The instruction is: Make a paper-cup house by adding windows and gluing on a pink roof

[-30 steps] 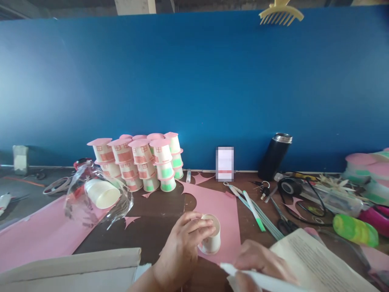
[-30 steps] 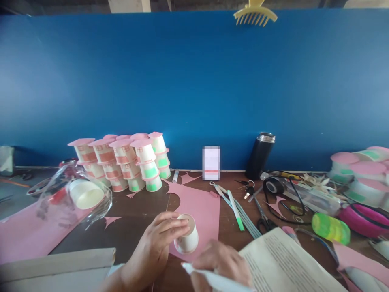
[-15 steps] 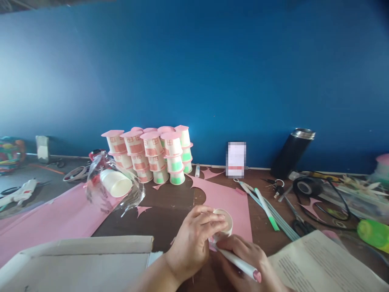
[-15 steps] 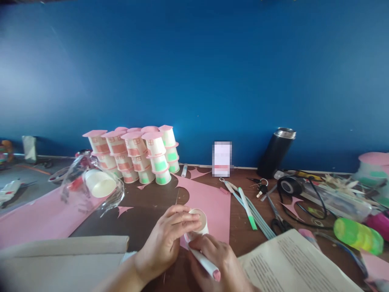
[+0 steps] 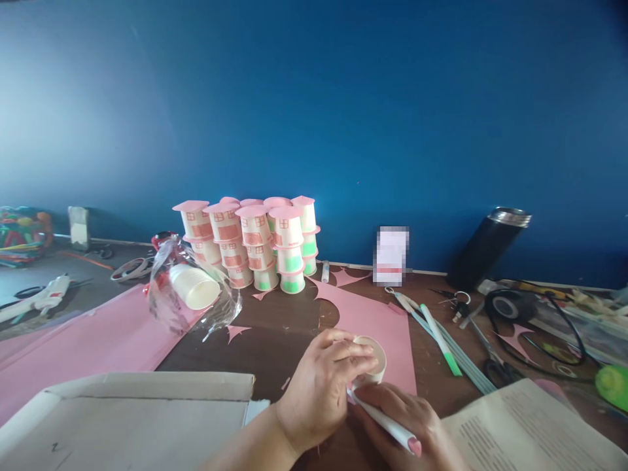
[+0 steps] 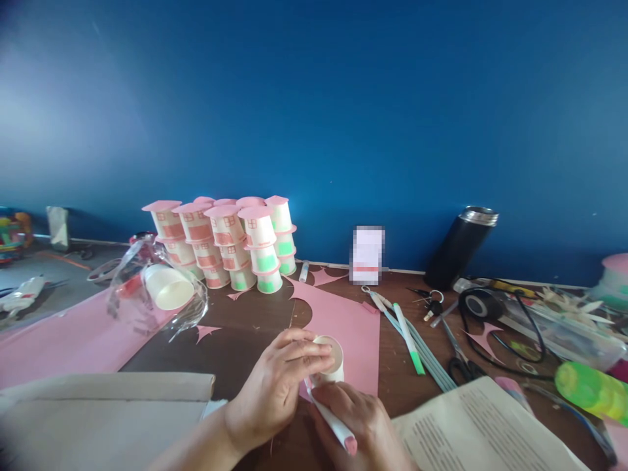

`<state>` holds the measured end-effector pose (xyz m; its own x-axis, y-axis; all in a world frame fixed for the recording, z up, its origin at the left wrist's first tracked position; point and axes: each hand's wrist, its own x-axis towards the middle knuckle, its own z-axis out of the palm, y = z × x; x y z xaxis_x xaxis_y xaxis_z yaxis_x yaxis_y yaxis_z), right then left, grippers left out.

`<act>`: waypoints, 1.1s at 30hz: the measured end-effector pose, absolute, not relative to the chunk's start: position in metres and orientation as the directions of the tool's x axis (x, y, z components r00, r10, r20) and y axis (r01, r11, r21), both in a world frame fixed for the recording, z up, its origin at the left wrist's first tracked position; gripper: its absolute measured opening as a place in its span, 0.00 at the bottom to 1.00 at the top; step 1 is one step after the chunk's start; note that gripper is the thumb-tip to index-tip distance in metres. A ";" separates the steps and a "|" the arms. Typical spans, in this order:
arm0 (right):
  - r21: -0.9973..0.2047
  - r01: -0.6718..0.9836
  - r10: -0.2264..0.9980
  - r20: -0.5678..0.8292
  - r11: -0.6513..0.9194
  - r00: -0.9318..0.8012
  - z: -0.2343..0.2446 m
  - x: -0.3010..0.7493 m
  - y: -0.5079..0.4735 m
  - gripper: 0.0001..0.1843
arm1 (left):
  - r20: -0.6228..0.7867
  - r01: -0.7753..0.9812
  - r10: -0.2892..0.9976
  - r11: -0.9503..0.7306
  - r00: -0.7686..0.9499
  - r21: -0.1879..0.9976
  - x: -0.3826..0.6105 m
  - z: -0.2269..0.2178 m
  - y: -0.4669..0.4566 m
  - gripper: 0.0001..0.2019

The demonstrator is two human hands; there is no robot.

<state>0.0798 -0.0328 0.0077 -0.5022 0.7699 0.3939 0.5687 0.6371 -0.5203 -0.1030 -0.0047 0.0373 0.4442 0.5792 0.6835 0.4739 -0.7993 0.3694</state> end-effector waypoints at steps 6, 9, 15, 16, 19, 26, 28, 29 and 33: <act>-0.537 0.576 0.786 0.361 0.616 -0.503 0.006 0.080 -0.032 0.08 | 0.688 0.473 0.576 -0.801 0.442 0.367 -0.103 0.037 -0.005 0.17; -0.550 0.567 0.787 0.371 0.614 -0.492 0.004 0.080 -0.032 0.07 | 0.686 0.477 0.575 -0.801 0.446 0.361 -0.103 0.037 -0.004 0.17; -0.557 0.566 0.792 0.369 0.607 -0.486 0.002 0.082 -0.033 0.06 | 0.687 0.469 0.576 -0.802 0.444 0.369 -0.103 0.035 -0.004 0.17; -0.560 0.564 0.792 0.364 0.606 -0.490 0.002 0.082 -0.033 0.06 | 0.689 0.469 0.577 -0.801 0.439 0.372 -0.103 0.035 -0.004 0.17; -0.570 0.566 0.800 0.352 0.595 -0.487 0.005 0.081 -0.032 0.07 | 0.694 0.468 0.578 -0.800 0.430 0.376 -0.103 0.033 -0.004 0.16; -0.578 0.598 0.826 0.305 0.556 -0.474 0.002 0.080 -0.033 0.06 | 0.692 0.468 0.579 -0.799 0.431 0.377 -0.103 0.033 -0.003 0.17; -0.571 0.606 0.828 0.305 0.554 -0.471 0.001 0.080 -0.034 0.05 | 0.690 0.468 0.577 -0.801 0.436 0.374 -0.103 0.033 -0.003 0.17; -0.567 0.608 0.827 0.304 0.555 -0.472 0.000 0.080 -0.034 0.05 | 0.691 0.468 0.577 -0.801 0.436 0.374 -0.103 0.032 -0.004 0.16; -0.564 0.626 0.839 0.288 0.538 -0.462 0.004 0.080 -0.033 0.05 | 0.693 0.471 0.581 -0.797 0.427 0.378 -0.103 0.032 -0.004 0.15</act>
